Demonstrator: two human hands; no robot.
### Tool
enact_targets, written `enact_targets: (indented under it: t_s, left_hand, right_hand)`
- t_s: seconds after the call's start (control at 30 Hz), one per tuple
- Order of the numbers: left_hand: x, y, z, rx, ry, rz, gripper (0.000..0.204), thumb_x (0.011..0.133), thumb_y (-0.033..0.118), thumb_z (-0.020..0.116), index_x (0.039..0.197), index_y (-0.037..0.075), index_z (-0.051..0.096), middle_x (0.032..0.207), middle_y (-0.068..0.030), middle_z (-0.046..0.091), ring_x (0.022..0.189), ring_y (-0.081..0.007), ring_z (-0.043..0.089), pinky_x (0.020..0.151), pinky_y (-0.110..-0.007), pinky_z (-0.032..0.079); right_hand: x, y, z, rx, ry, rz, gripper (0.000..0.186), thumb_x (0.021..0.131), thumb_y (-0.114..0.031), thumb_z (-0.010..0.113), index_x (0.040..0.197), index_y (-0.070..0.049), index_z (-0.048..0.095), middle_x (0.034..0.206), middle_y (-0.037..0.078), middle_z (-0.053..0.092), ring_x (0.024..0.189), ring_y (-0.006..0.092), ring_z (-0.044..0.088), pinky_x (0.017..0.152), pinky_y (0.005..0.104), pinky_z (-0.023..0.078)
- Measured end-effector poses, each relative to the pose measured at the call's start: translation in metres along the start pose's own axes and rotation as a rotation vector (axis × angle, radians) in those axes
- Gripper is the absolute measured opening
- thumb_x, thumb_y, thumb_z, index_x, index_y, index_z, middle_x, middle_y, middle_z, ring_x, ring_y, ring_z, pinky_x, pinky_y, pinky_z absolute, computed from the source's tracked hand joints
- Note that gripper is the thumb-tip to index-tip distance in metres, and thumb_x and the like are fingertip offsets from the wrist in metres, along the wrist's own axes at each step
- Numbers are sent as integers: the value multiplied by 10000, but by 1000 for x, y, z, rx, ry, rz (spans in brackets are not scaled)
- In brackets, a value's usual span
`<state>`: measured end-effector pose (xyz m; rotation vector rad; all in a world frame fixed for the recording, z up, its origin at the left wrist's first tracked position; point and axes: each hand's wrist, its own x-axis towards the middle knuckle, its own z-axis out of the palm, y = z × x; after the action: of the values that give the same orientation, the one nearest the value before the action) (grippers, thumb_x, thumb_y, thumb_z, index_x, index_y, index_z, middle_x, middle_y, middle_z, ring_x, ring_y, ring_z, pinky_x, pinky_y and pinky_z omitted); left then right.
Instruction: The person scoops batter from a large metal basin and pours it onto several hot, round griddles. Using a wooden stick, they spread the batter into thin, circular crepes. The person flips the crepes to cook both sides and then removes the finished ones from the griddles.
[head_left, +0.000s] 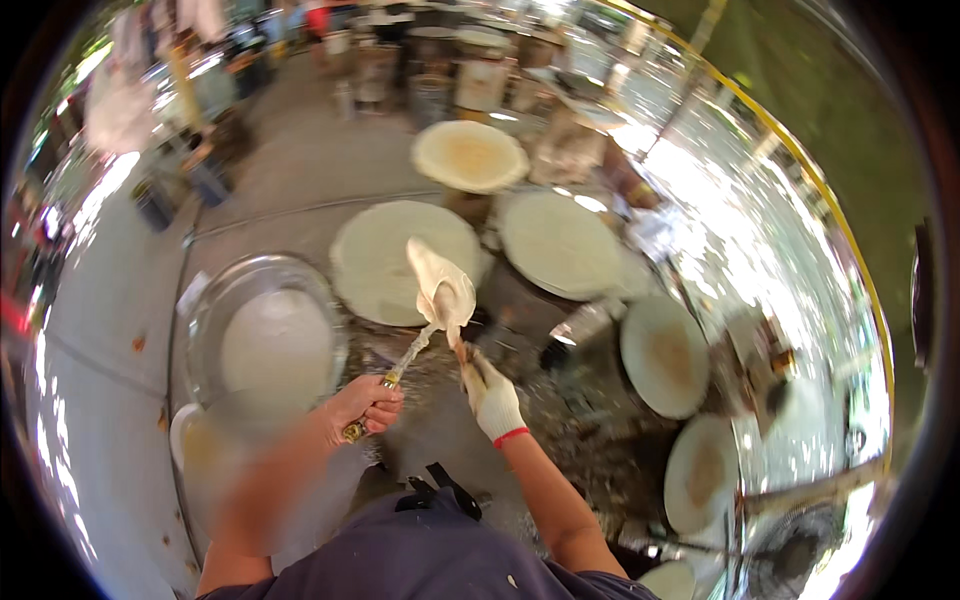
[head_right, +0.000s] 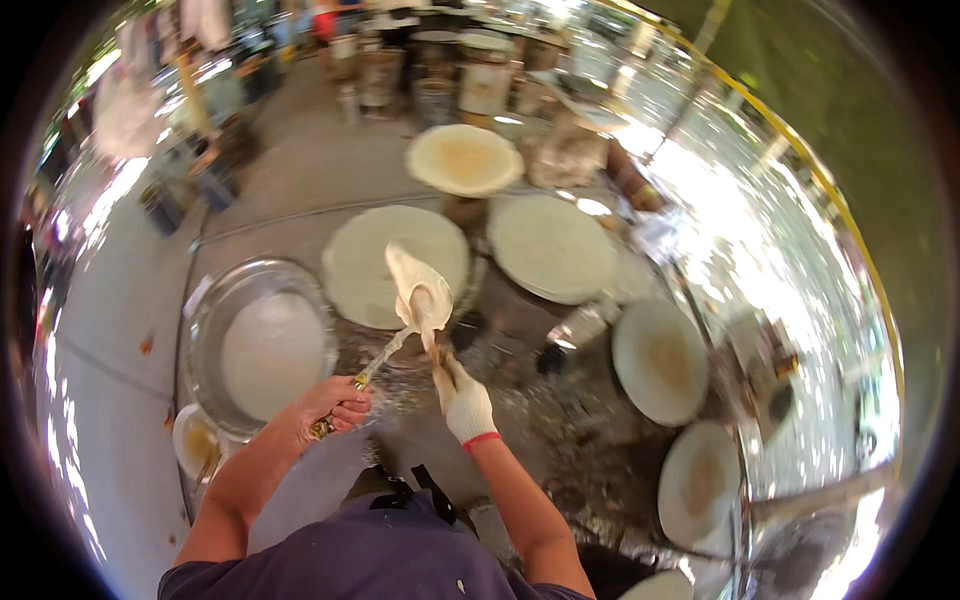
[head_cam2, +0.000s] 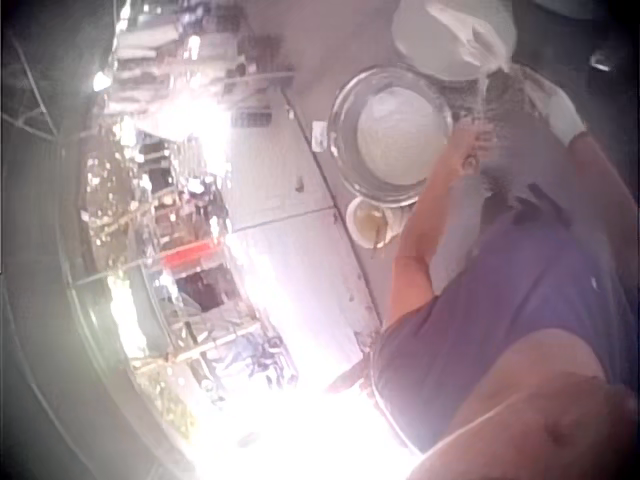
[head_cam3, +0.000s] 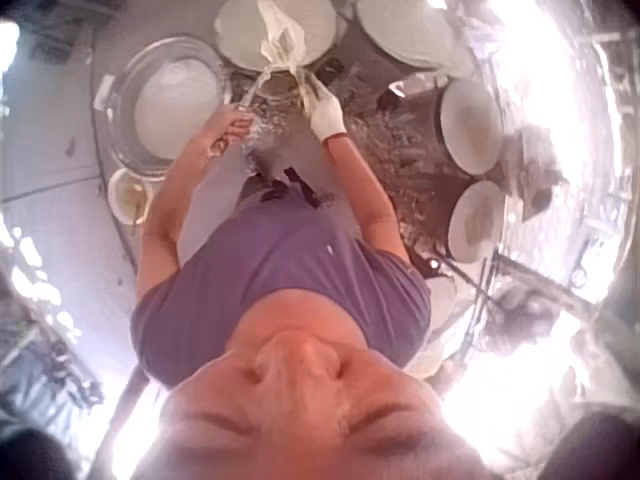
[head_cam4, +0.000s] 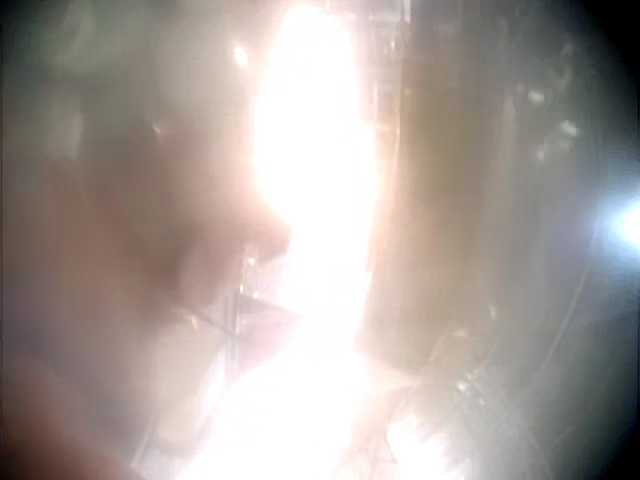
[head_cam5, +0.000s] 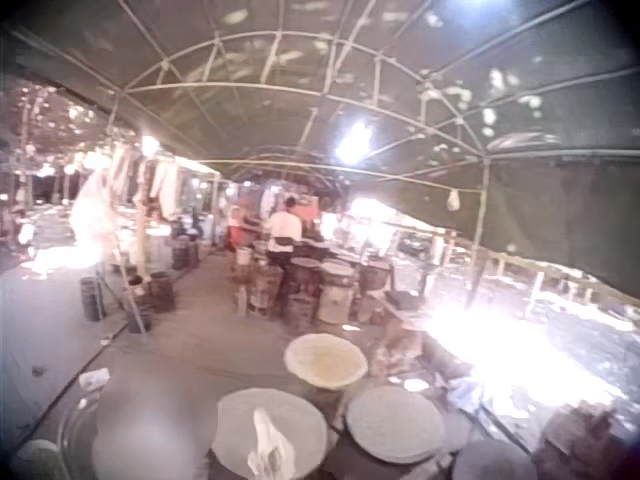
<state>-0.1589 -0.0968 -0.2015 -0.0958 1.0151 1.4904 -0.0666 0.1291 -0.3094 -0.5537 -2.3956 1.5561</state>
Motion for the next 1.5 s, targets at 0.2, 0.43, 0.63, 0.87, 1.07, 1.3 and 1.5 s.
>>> enact_targets:
  t_s: [0.2, 0.43, 0.63, 0.87, 1.07, 1.3, 1.5]
  left_hand:
    - [125, -68, 158, -366, -340, -382, 216, 904, 83, 441, 700, 106, 373, 587, 58, 340, 391, 3, 299, 320, -162, 242]
    - [236, -170, 320, 157, -600, -656, 222, 909, 82, 465, 703, 107, 387, 570, 60, 306, 396, -10, 277, 321, -174, 226]
    - [281, -222, 455, 596, -923, -578, 139, 893, 56, 500, 816, 104, 394, 576, 41, 342, 395, -34, 297, 336, -204, 256]
    - [405, -340, 509, 1035, -1002, -482, 136, 862, 82, 519, 903, 71, 390, 585, 1, 406, 415, -88, 386, 367, -277, 331]
    - [523, -407, 489, 1743, -1068, 290, 280, 780, 128, 530, 967, -21, 384, 671, -256, 563, 605, -410, 583, 539, -494, 440]
    - [578, -381, 555, 1990, -1174, 671, 196, 811, 72, 465, 976, -10, 400, 774, -278, 597, 749, -453, 591, 645, -532, 462]
    - [611, -343, 572, 2072, -1174, 757, 162, 837, 43, 438, 989, -10, 415, 801, -265, 606, 775, -435, 607, 660, -516, 478]
  right_hand:
    - [-247, 88, -227, -422, 52, 353, 451, 896, -319, 484, 1334, -216, 446, 925, 172, 624, 895, 347, 595, 758, 402, 465]
    - [-381, 124, -270, 3, 416, 726, 423, 892, -320, 506, 1287, -169, 514, 957, 207, 633, 833, 296, 632, 734, 350, 472]
    - [-368, 177, -317, 181, 1157, 559, 414, 887, -203, 533, 1281, -77, 511, 1136, 154, 621, 966, 210, 619, 858, 300, 448]
    - [-363, 249, -373, 1034, 2008, 518, 411, 913, -143, 494, 1323, -137, 498, 689, -63, 459, 532, 42, 397, 460, 190, 343]
    - [-321, 303, -327, 258, 1926, 1088, 435, 907, -158, 509, 1325, -44, 468, 1225, 89, 584, 1086, 171, 559, 946, 253, 389]
    - [-288, 299, -416, 863, 2065, 639, 371, 893, -162, 522, 1243, -42, 560, 788, -11, 597, 592, 51, 463, 555, 207, 401]
    - [-243, 284, -402, 423, 2095, 1117, 365, 889, -168, 511, 1229, -52, 574, 1087, 153, 641, 1021, 224, 589, 917, 288, 425]
